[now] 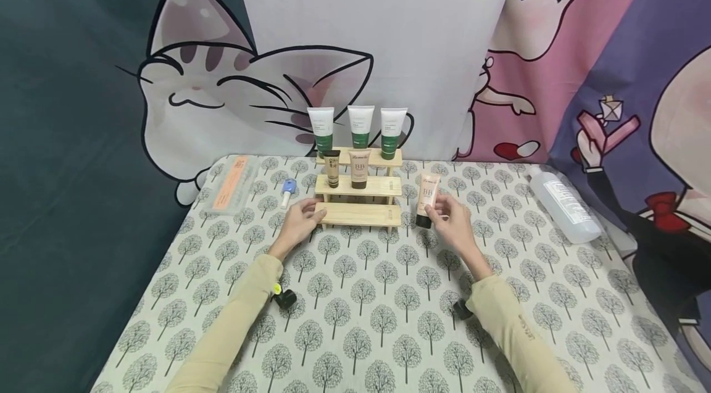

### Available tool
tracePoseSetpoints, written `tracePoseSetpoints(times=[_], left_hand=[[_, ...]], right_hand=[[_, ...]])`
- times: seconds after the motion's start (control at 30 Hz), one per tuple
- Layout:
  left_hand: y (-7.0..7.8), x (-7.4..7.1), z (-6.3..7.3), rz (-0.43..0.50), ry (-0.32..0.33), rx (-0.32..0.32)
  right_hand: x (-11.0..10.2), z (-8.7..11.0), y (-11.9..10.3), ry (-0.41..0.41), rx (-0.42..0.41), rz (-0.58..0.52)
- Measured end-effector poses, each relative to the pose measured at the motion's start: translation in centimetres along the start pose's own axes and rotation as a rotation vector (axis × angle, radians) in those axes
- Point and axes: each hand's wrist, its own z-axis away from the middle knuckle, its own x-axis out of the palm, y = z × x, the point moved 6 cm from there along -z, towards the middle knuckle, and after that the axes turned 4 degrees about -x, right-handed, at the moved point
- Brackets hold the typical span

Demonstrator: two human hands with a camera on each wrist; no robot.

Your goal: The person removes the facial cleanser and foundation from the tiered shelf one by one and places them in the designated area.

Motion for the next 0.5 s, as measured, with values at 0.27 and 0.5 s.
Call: tracePoseSetpoints(times=[0.27, 0.5], left_hand=[[-0.1, 0.0, -0.1, 0.012, -0.002, 0.004], [-0.3, 0.0, -0.2, 0.011, -0.002, 0.000]], right_hand=[[1.2, 0.3, 1.6, -0.063, 0.066, 0.040], [1.9, 0.3, 2.2, -0.109, 0.081, 0.066]])
